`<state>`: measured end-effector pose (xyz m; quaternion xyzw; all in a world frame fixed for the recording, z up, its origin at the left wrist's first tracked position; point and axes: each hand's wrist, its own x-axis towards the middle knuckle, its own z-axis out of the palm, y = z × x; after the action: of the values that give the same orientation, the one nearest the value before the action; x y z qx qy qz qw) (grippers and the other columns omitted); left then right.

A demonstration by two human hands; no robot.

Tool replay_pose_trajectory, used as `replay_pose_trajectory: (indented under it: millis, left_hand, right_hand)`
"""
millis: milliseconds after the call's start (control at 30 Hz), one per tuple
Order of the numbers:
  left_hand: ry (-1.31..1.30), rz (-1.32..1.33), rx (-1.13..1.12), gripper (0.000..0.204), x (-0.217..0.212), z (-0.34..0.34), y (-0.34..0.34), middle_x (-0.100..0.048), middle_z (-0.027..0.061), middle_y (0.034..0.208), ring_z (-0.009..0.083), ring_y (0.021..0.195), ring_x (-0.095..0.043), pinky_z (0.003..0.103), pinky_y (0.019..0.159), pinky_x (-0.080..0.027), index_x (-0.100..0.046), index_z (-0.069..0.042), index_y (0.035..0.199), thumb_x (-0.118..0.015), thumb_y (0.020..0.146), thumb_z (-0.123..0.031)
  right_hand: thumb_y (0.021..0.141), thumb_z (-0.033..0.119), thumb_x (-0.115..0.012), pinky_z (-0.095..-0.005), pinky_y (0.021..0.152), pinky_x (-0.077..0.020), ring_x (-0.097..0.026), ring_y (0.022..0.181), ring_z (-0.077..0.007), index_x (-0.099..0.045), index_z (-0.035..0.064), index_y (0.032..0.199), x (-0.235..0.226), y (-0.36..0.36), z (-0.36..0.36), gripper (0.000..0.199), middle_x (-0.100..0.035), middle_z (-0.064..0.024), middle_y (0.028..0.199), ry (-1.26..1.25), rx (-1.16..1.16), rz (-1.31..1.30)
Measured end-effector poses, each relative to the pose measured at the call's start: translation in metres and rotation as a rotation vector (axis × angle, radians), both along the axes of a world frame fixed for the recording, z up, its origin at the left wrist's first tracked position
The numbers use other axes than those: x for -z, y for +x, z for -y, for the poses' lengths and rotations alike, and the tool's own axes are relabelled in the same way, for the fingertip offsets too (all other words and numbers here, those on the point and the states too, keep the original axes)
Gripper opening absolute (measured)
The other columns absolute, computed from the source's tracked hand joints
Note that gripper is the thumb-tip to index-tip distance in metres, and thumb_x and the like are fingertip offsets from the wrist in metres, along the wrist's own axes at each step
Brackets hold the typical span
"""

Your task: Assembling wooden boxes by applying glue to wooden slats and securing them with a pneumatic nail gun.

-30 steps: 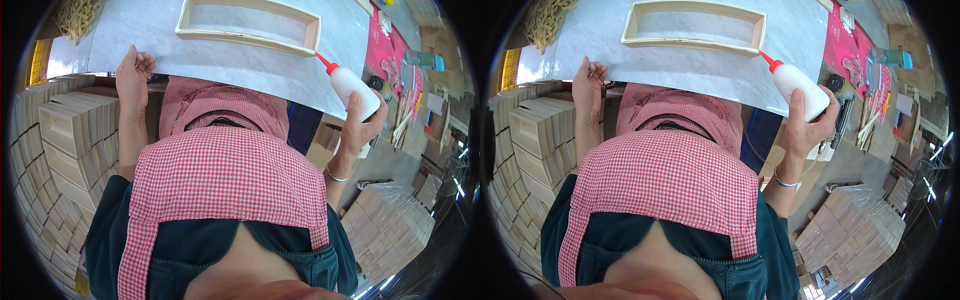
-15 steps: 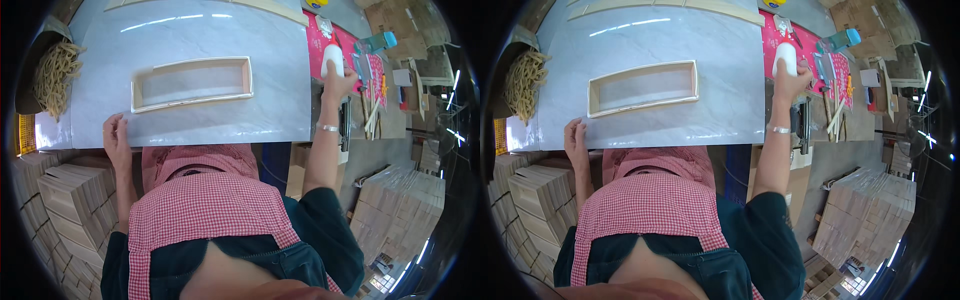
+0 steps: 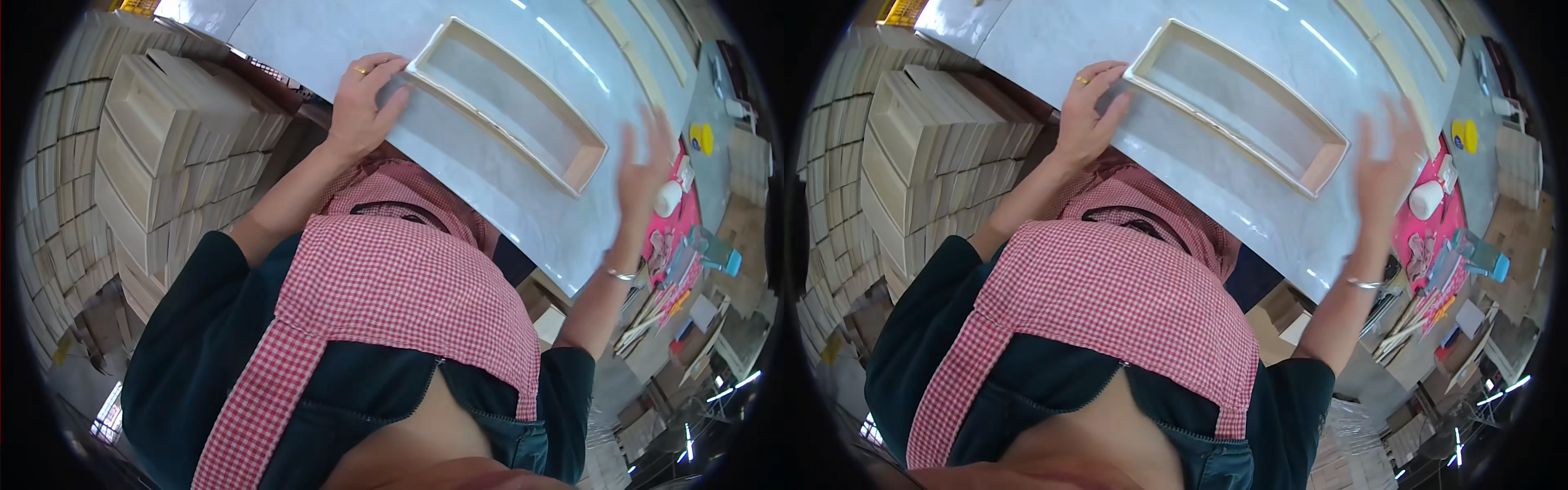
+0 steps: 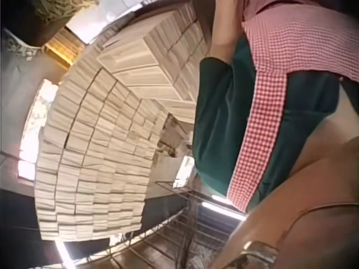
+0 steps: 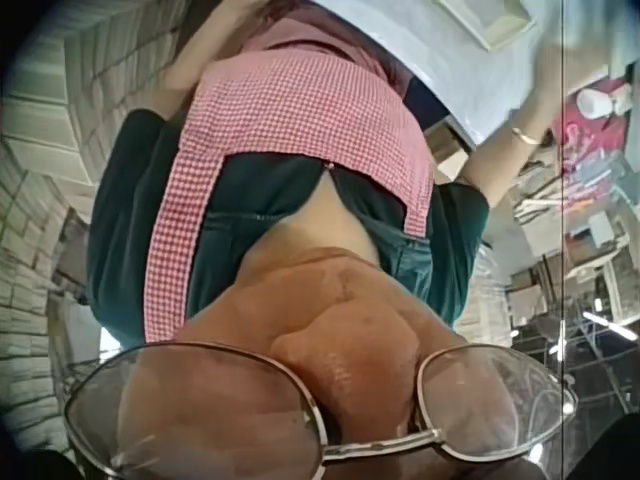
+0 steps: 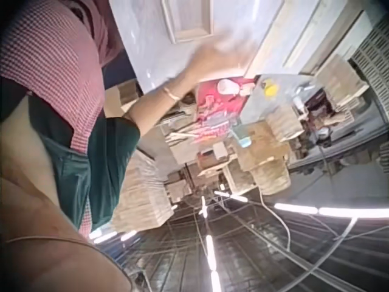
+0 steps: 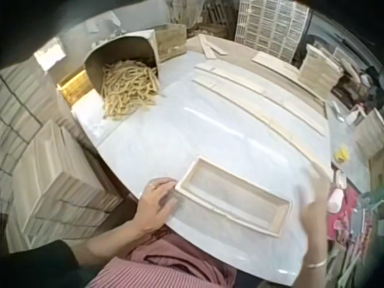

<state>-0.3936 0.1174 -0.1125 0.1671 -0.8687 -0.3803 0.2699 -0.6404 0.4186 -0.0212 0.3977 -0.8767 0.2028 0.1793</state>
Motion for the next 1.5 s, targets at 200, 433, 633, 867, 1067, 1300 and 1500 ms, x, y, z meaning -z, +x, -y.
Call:
replay_pose_trajectory:
  millis: [200, 433, 633, 867, 1067, 1300, 1500]
  left_hand:
    - [-0.058, -0.105, 0.013, 0.042, 0.006, 0.0, -0.005, -0.061, 0.0115, 0.128, 0.0265, 0.105, -0.06, 0.035, 0.093, -0.048, -0.066, -0.006, 0.124, -0.073, 0.083, -0.013]
    - [-0.092, -0.111, 0.001, 0.04, 0.004, 0.0, 0.001, -0.06, 0.0108, 0.131, 0.0253, 0.104, -0.06, 0.032, 0.09, -0.05, -0.068, -0.008, 0.122, -0.072, 0.083, -0.008]
    - [-0.117, -0.108, -0.01, 0.04, 0.004, -0.001, 0.003, -0.059, 0.0103, 0.132, 0.0249, 0.104, -0.06, 0.032, 0.089, -0.05, -0.067, -0.005, 0.121, -0.07, 0.082, -0.006]
    - [-0.056, -0.067, 0.042, 0.039, 0.002, 0.0, -0.008, -0.062, 0.0143, 0.128, 0.0289, 0.103, -0.061, 0.038, 0.091, -0.05, -0.068, -0.002, 0.118, -0.066, 0.079, -0.003]
    - [-0.091, 0.07, 0.053, 0.032, -0.005, 0.008, 0.008, -0.057, 0.0178, 0.133, 0.0314, 0.12, -0.055, 0.039, 0.104, -0.044, -0.064, 0.003, 0.121, -0.064, 0.092, -0.009]
    - [-0.061, 0.153, 0.072, 0.035, 0.0, 0.009, 0.002, -0.054, 0.018, 0.137, 0.0318, 0.121, -0.054, 0.038, 0.103, -0.044, -0.061, 0.002, 0.126, -0.064, 0.093, -0.011]
    - [-0.109, 0.225, -0.007, 0.036, -0.001, 0.026, 0.016, -0.052, 0.0175, 0.139, 0.0314, 0.121, -0.054, 0.038, 0.102, -0.045, -0.06, 0.001, 0.127, -0.063, 0.095, -0.015]
  right_hand:
    - [0.091, 0.044, -0.07, -0.0448, 0.116, -0.032, -0.032, 0.147, -0.0302, -0.058, 0.0272, 0.142, -0.001, 0.127, 0.135, 0.055, -0.04, -0.0048, 0.157, 0.157, -0.414, 0.13]
    - [0.091, 0.048, -0.068, -0.0471, 0.115, -0.0282, -0.033, 0.144, -0.032, -0.06, 0.0263, 0.137, 0.014, 0.128, 0.158, 0.052, -0.042, -0.006, 0.153, 0.268, -0.438, -0.019]
    - [0.09, 0.048, -0.068, -0.0493, 0.116, -0.0252, -0.033, 0.144, -0.0326, -0.061, 0.0251, 0.136, 0.006, 0.13, 0.13, 0.052, -0.041, -0.0055, 0.154, 0.356, -0.429, -0.047]
    - [0.089, 0.044, -0.068, -0.0508, 0.116, -0.0239, -0.032, 0.146, -0.0316, -0.062, 0.0224, 0.135, 0.001, 0.128, 0.057, 0.051, -0.035, -0.0053, 0.16, 0.381, -0.287, 0.054]
    - [0.087, 0.027, -0.074, -0.0419, 0.111, -0.0343, -0.043, 0.138, -0.0299, -0.069, 0.0152, 0.122, -0.007, 0.105, -0.033, 0.037, -0.048, -0.0081, 0.15, 0.17, -0.06, 0.07]
    - [0.091, 0.03, -0.063, -0.0456, 0.081, -0.052, -0.063, 0.094, -0.038, -0.075, 0.0043, 0.099, 0.032, -0.018, -0.271, 0.029, -0.068, -0.0176, 0.106, 0.222, 0.895, -0.066]
    - [0.088, 0.04, -0.065, -0.0457, 0.07, -0.0539, -0.064, 0.073, -0.0388, -0.073, -0.002, 0.093, 0.162, -0.129, -0.398, 0.043, -0.07, -0.0193, 0.082, 0.516, 1.083, 0.247]
